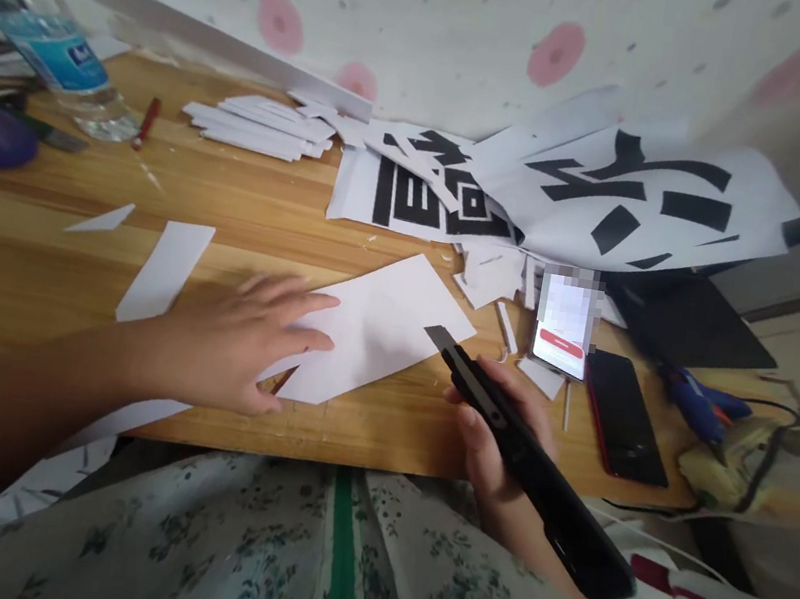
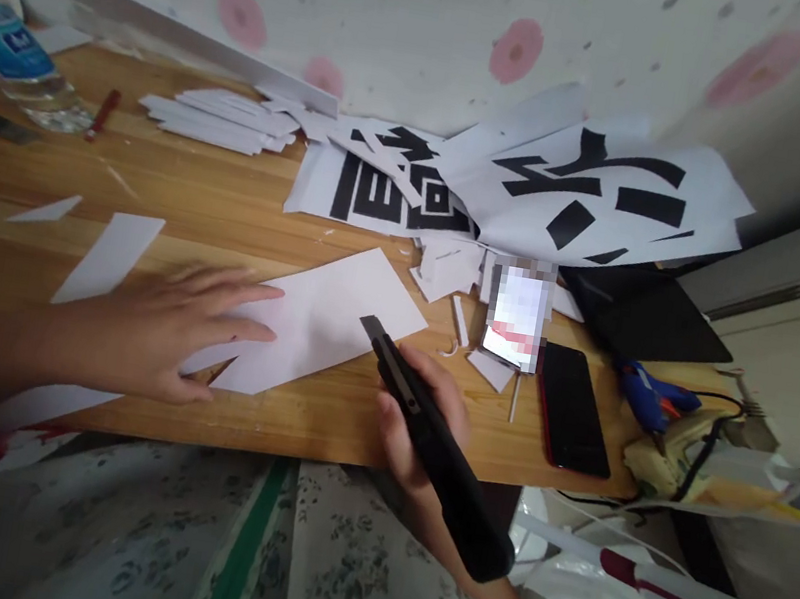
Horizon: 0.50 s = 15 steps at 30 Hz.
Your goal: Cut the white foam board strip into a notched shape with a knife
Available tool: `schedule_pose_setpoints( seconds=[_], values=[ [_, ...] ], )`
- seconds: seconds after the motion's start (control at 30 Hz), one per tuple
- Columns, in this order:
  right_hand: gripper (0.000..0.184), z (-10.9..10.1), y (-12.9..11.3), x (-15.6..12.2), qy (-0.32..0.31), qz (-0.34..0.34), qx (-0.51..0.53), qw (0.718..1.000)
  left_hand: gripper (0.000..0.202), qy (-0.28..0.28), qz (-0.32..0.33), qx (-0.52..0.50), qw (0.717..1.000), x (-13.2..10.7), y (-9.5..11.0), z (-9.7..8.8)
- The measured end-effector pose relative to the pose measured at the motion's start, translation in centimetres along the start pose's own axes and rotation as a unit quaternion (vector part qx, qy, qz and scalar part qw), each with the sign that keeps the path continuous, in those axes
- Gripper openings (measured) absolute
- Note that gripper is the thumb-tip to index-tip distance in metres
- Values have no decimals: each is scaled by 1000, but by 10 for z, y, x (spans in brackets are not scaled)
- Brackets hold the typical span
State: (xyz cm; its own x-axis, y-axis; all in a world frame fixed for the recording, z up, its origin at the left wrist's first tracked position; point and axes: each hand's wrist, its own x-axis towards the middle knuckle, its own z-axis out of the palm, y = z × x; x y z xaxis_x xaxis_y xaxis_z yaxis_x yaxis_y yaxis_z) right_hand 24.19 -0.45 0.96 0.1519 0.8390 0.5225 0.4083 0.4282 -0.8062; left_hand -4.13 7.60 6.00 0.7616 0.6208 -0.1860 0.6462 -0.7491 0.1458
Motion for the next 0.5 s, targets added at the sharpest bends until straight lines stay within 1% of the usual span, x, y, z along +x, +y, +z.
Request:
schedule_pose_setpoints(
  seconds=[0.13,0.27,0.33,0.4,0.5],
  values=[
    [21,4,-9,10,-72,-46,-121,989,59,20,21,-14,999,16,8,1],
    [18,9,-15,18,-104,-69,-156,980,52,40,50,-10,998,30,13,11],
    [17,11,-21,22,-122,-56,-174,975,54,56,60,-3,997,32,13,16],
    [16,12,-30,25,-143,-22,-204,968,60,67,63,-3,996,32,12,20],
    [16,14,-40,28,-167,18,-238,957,66,62,68,-3,996,31,12,22]
  ],
)
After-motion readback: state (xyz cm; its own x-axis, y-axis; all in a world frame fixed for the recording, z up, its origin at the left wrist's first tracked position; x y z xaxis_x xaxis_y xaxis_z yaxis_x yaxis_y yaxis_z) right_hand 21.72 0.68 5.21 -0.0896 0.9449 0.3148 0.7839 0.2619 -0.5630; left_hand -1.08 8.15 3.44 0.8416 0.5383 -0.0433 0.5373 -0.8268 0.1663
